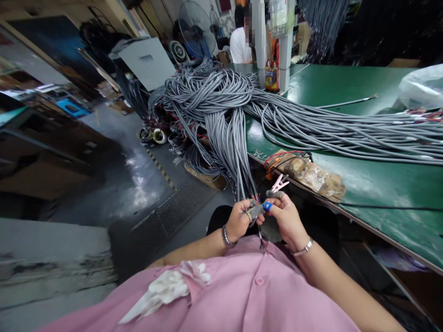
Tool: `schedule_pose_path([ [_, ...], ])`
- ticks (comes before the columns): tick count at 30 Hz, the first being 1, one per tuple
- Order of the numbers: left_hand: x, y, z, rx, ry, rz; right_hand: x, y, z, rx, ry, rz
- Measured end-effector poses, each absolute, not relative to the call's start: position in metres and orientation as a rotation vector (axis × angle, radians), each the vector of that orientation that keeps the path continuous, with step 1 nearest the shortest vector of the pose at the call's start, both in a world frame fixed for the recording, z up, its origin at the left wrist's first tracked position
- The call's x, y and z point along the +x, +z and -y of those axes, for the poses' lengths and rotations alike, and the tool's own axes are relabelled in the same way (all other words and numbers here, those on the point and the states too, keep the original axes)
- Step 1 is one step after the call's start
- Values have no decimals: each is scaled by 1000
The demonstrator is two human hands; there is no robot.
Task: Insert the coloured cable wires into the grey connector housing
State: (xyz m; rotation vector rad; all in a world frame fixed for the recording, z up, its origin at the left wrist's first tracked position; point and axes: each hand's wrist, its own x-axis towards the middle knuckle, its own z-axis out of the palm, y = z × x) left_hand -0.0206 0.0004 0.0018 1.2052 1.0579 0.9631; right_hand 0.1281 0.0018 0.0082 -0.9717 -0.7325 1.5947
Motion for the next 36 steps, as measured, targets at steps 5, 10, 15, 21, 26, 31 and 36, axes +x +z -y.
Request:
schedule_pose_path([
  [5, -19, 5, 1, 1224, 939, -1060, 128, 12, -7, -968, 1664, 565],
  [10, -22, 8, 2, 1182, 964, -1067, 156, -6, -24, -984, 1559, 214],
  [15, -25, 5, 0, 1121, 991, -1065, 163, -14, -17, -943, 1790, 344],
  [21, -24, 5, 0, 1128, 974, -1051, 146, 3, -6, -972, 1813, 778],
  [26, -24, 9, 0, 1207, 912, -1003, 135, 3, -10, -1065, 1571, 1023],
  [31, -24, 13, 0, 1111, 919, -972, 152, -16, -27, -1116, 1457, 638],
  [36, -18, 24, -6, 890, 966, -956, 166, -12, -35, -956, 1654, 576],
])
